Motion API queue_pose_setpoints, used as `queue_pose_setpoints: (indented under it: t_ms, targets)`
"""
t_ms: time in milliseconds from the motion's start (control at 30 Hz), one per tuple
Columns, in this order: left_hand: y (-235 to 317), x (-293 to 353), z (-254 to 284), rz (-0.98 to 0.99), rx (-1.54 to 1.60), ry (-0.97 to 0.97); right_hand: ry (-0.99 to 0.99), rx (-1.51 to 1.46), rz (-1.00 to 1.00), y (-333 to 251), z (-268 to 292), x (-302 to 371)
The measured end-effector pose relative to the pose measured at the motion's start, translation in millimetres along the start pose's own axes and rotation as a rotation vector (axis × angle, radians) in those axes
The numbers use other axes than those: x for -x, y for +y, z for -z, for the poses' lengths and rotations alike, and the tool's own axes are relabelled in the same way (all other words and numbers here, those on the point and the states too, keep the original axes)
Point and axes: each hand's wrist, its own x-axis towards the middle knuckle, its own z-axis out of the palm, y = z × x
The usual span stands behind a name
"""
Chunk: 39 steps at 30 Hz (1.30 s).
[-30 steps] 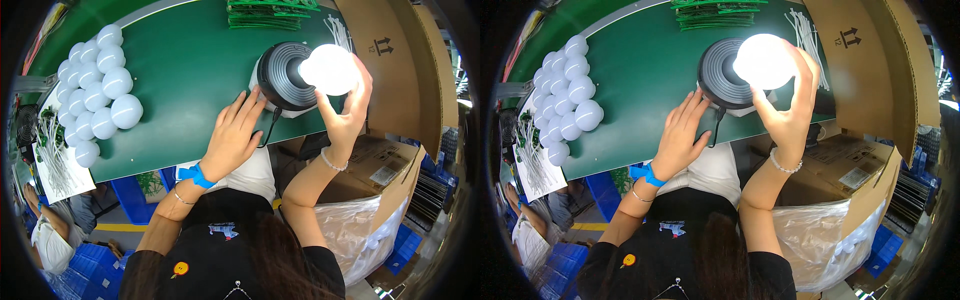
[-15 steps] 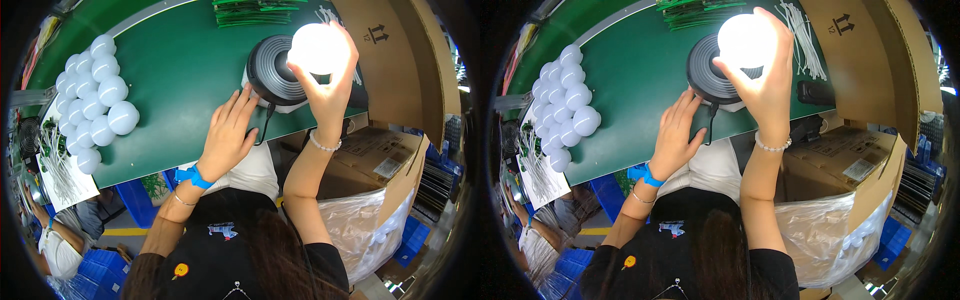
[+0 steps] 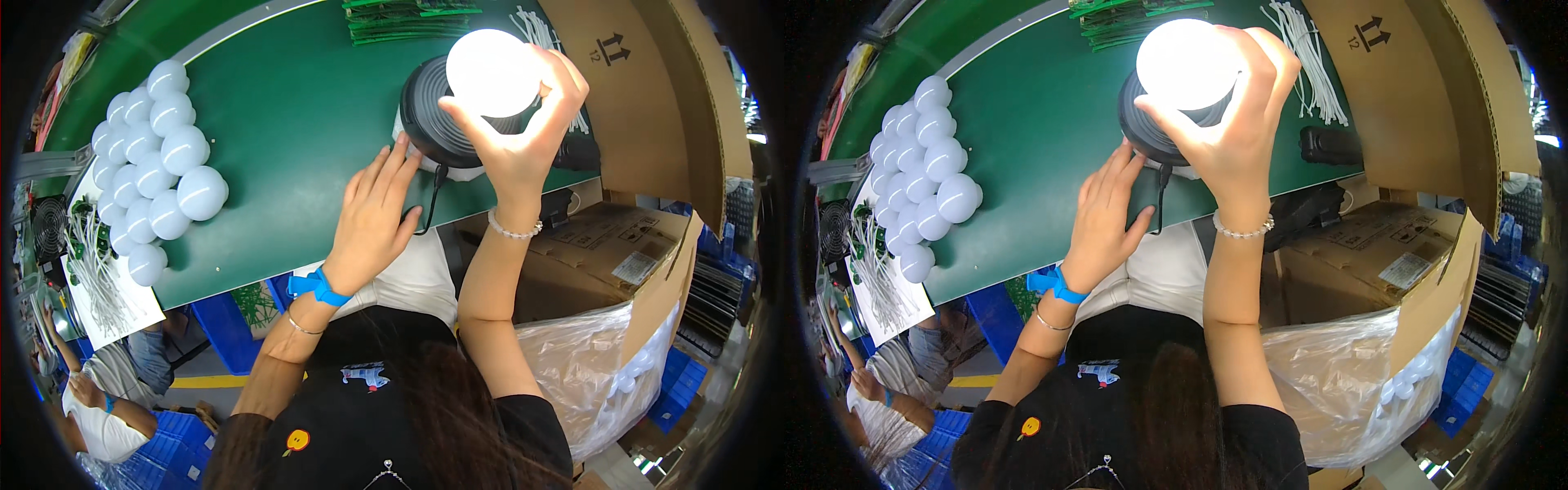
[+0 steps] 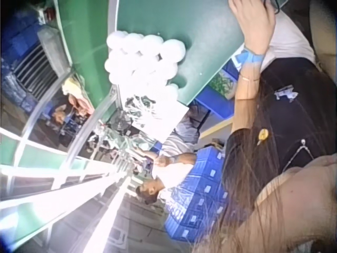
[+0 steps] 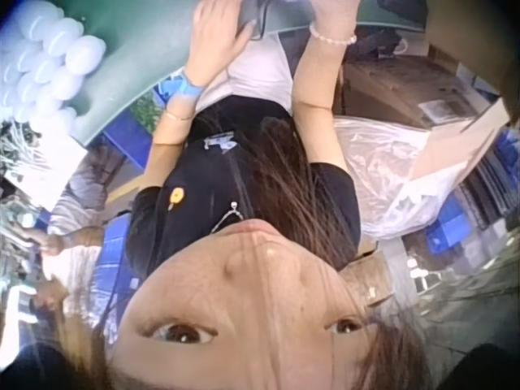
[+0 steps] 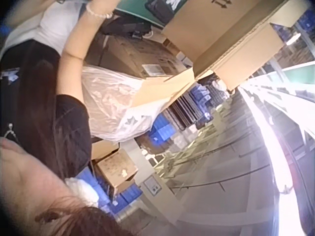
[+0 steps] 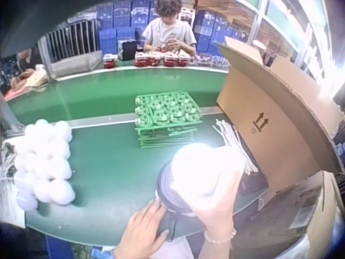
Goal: Testing LED light bulb globes on a powered test fixture and organizing circuit board components on an assembly line.
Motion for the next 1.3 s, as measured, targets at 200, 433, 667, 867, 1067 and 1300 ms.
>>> queue_pose_setpoints:
  t_ms: [200, 433, 667, 867, 1067, 1300]
  targets:
    - [0.0, -0.4, 0.5, -0.005, 0.009, 0.004, 0.089, 0.095, 0.0, 5.6, -7.1, 3.8]
    - [-2.1, 2.7, -0.9, -0.001, 0.007, 0.003, 0.109, 0.242, -0.122, -10.8, -3.2, -4.3]
    - [-13.6, 8.9, -3.2, -0.01, 0.137, 0.128, -0.37, -0.173, -0.1, -98.2, -64.9, -2.0]
    - [-23.8, 58.8, 25.7, 0.094, -0.202, 0.076, -0.634, -0.136, -0.079, -105.6, -186.3, -2.9]
    - [-25.6, 63.6, 30.8, 0.066, -0.199, 0.101, -0.52, -0.137, 0.027, -91.7, -256.6, -21.2]
    - [-23.0, 61.0, 33.1, 0.087, -0.27, 0.011, -0.609, -0.057, -0.017, -113.2, -242.9, -41.8]
